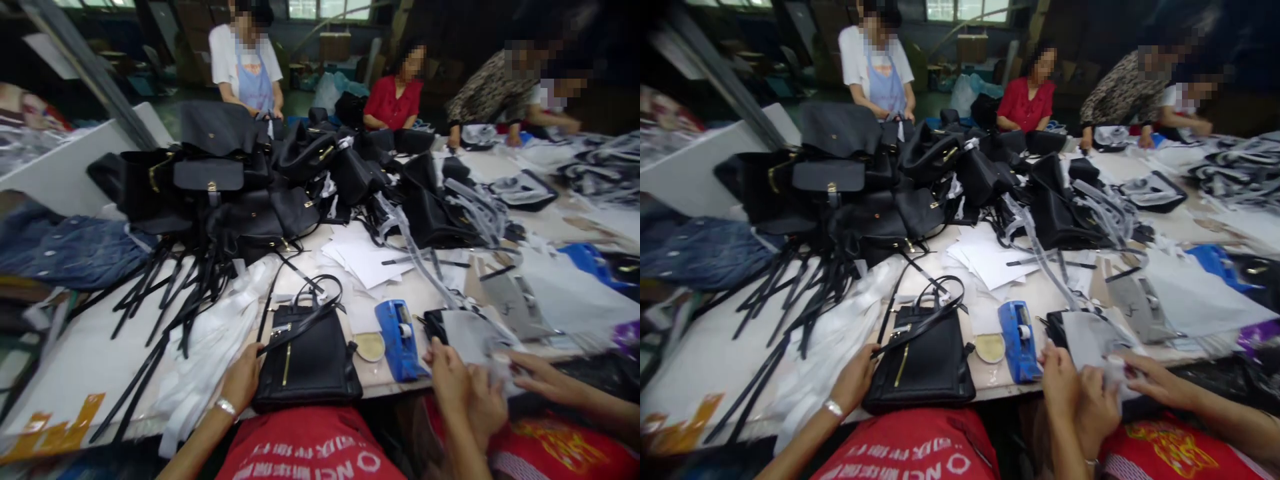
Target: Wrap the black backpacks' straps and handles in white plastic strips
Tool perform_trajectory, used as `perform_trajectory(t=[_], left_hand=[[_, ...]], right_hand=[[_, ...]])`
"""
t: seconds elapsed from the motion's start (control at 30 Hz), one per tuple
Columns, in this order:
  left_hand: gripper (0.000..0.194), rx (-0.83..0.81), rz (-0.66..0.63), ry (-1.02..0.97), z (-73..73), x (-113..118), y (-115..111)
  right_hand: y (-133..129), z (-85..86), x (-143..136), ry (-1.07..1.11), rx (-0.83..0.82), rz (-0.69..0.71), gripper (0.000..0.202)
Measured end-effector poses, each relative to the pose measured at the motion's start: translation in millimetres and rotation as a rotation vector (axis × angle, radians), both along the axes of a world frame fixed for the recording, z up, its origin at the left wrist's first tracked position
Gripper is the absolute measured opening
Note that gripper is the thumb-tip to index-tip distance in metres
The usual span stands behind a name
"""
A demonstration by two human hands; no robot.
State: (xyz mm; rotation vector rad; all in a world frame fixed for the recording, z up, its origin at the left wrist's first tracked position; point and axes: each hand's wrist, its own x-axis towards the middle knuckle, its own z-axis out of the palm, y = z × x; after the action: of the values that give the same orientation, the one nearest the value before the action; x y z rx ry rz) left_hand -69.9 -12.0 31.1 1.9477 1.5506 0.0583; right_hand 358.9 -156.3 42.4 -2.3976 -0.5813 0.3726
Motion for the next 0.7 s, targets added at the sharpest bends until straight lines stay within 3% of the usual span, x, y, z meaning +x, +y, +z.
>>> perform_trajectory(t=[0.1, 0.2, 0.27, 0.33, 0.4, 0.5, 0.6, 0.7], left_hand=[[0.027, -0.019, 0.028, 0.014, 3.8, 0, 1], [0.021, -0.054, 0.066, 0.041, 1.9, -4, 2], [0.017, -0.085, 0.068, -0.013, -3.4, -8, 1], [0.016, -0.100, 0.084, -0.153, -11.4, -14, -3], [0.020, -0.131, 0.139, -0.370, -20.5, -21, -5], [0.035, -0.297, 0.241, -0.652, -28.2, -36, -5], [0.039, -0.464, 0.269, -0.707, -27.4, -51, -5], [0.025, -0.535, 0.226, -0.647, -30.4, -63, -5]], right_hand=[[2, -10.3, -10, 0.079, 0.049, 0.050, 0.050], [26, -14.3, -39, 0.070, 0.029, 0.226, 0.044], [43, -14.1, -62, -0.002, -0.077, 0.383, 0.038], [56, -15.4, -82, -0.091, -0.283, 0.520, 0.033], [62, -21.4, -98, -0.164, -0.518, 0.586, 0.031], [59, -37.8, -113, -0.189, -0.689, 0.631, 0.035], [48, -58.9, -116, -0.170, -0.776, 0.708, 0.050], [44, -80.1, -107, -0.147, -0.833, 0.802, 0.058]])
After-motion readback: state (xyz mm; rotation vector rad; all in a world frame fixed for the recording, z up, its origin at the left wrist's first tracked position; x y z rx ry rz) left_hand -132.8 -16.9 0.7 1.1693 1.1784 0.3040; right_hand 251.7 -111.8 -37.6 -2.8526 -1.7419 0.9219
